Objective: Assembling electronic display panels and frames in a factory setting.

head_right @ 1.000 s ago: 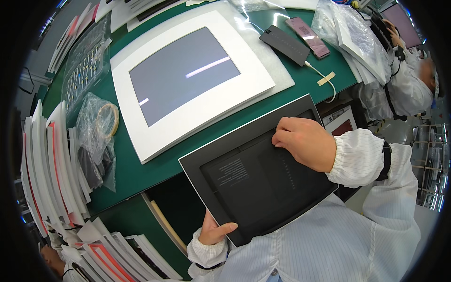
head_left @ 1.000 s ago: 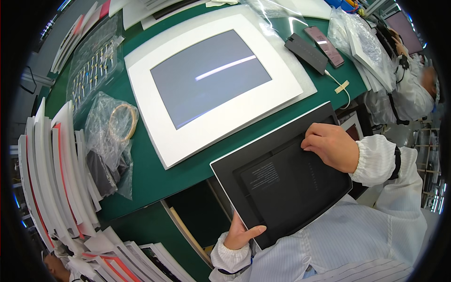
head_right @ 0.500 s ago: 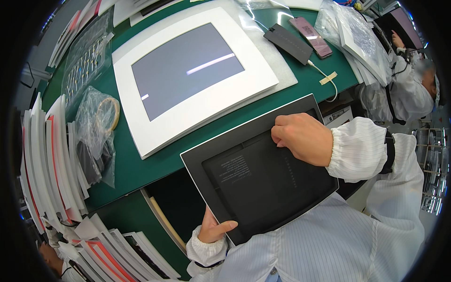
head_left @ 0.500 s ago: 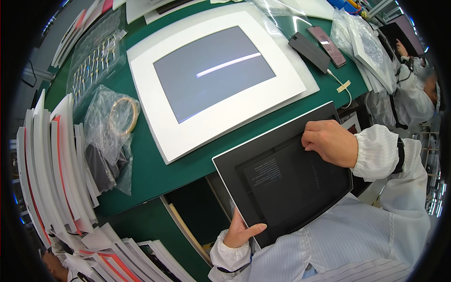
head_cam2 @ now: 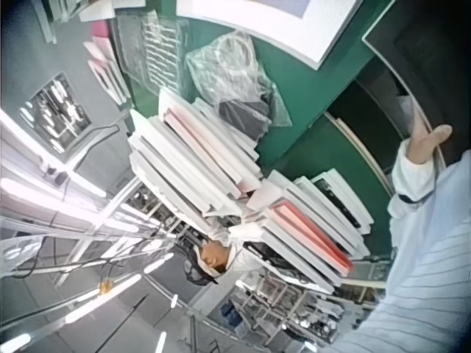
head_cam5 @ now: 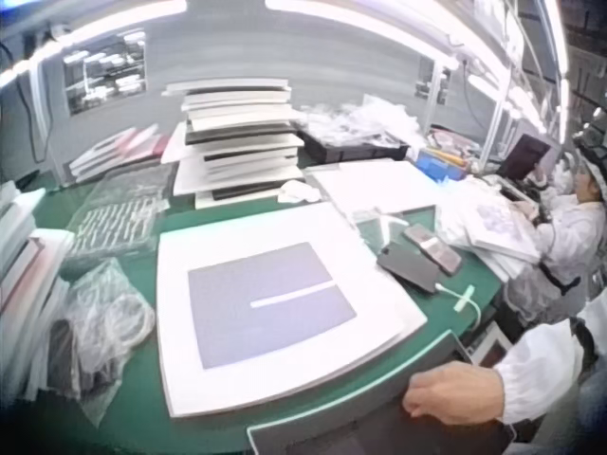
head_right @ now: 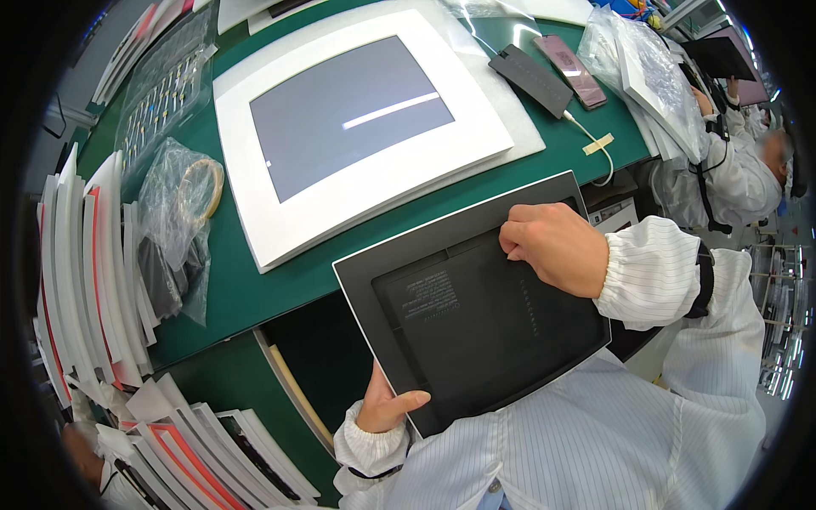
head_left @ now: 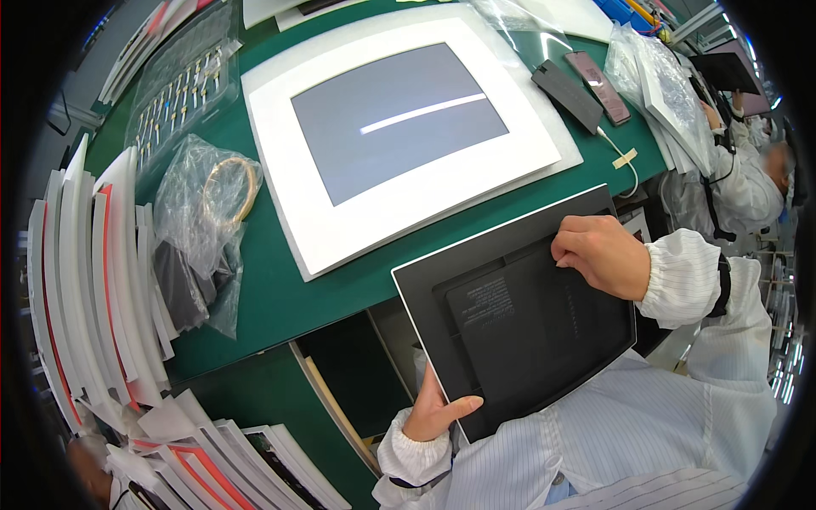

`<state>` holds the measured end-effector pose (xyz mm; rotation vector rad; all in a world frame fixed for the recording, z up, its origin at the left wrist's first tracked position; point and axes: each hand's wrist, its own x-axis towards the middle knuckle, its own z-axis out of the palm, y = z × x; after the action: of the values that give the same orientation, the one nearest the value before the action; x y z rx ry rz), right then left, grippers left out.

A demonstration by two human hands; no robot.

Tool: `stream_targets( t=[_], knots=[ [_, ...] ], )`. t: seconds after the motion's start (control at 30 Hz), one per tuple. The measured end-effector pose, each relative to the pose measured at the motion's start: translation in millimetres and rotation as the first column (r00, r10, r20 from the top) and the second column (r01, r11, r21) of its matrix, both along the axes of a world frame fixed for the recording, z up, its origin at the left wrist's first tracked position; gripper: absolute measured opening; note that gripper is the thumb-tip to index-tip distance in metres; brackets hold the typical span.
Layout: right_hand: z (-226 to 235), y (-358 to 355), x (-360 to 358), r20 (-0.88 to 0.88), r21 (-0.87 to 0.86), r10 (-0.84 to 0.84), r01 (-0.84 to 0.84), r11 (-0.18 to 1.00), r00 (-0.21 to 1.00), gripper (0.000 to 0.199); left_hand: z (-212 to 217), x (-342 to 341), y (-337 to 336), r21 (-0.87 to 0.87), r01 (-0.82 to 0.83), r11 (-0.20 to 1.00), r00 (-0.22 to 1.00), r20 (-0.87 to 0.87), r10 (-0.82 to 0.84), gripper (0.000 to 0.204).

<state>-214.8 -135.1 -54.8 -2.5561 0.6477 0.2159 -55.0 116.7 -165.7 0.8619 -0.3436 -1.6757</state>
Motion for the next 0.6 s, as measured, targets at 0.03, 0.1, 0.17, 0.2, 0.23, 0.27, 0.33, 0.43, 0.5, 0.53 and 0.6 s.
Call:
stream_targets(
  t=[0.03, 0.1, 0.17, 0.2, 0.23, 0.27, 0.33, 0.43, 0.5, 0.53, 0.6],
  knots=[
    [0, 2, 0, 0.013, 0.003, -0.02, 0.02, 1.0, 1.0, 0.008, -1, 0, 1, -0.013, 0.005, 1.0, 1.0, 0.009, -0.005, 0.09],
    [1, 3, 1, 0.025, 0.008, -0.039, 0.039, 0.999, 0.999, 0.008, -2, 0, 1, -0.024, 0.01, 1.0, 1.0, 0.018, -0.01, 0.09],
    [3, 2, 2, -0.012, 0.032, -0.056, 0.057, 0.998, 0.998, 0.004, -1, 1, 1, -0.009, 0.036, 0.999, 0.999, 0.022, -0.036, 0.09],
    [3, 3, 2, -0.013, 0.032, -0.056, 0.056, 0.998, 0.998, 0.004, -1, 1, 1, -0.009, 0.036, 0.999, 0.999, 0.021, -0.035, 0.09],
    [3, 3, 1, -0.013, 0.04, -0.069, 0.069, 0.997, 0.998, 0.005, -1, 1, 0, -0.018, 0.034, 0.999, 0.999, 0.016, -0.034, 0.09],
    [3, 3, 0, -0.012, 0.047, -0.082, 0.082, 0.996, 0.997, 0.005, -1, 1, 0, -0.027, 0.033, 0.999, 0.999, 0.012, -0.032, 0.09],
    [2, 3, 1, -0.01, 0.035, -0.067, 0.067, 0.997, 0.998, 0.006, 0, 2, -1, -0.033, 0.034, 0.999, 0.999, 0.014, -0.034, 0.09],
    [7, 2, 4, -0.036, 0.031, -0.063, 0.064, 0.997, 0.997, 0.006, 0, 3, -1, -0.044, 0.036, 0.998, 0.999, 0.022, -0.035, 0.09],
    [13, 0, 7, -0.066, 0.043, -0.07, 0.073, 0.996, 0.995, 0.006, -1, 4, -1, -0.044, 0.034, 0.998, 0.999, 0.025, -0.033, 0.09],
    [15, -1, 8, -0.068, 0.051, -0.06, 0.063, 0.997, 0.996, 0.006, -1, 4, 0, -0.048, 0.028, 0.998, 0.999, 0.02, -0.027, 0.089],
    [14, -1, 8, -0.07, 0.058, -0.051, 0.055, 0.997, 0.996, 0.006, -1, 4, 0, -0.052, 0.023, 0.998, 1.0, 0.013, -0.022, 0.089]
  ],
)
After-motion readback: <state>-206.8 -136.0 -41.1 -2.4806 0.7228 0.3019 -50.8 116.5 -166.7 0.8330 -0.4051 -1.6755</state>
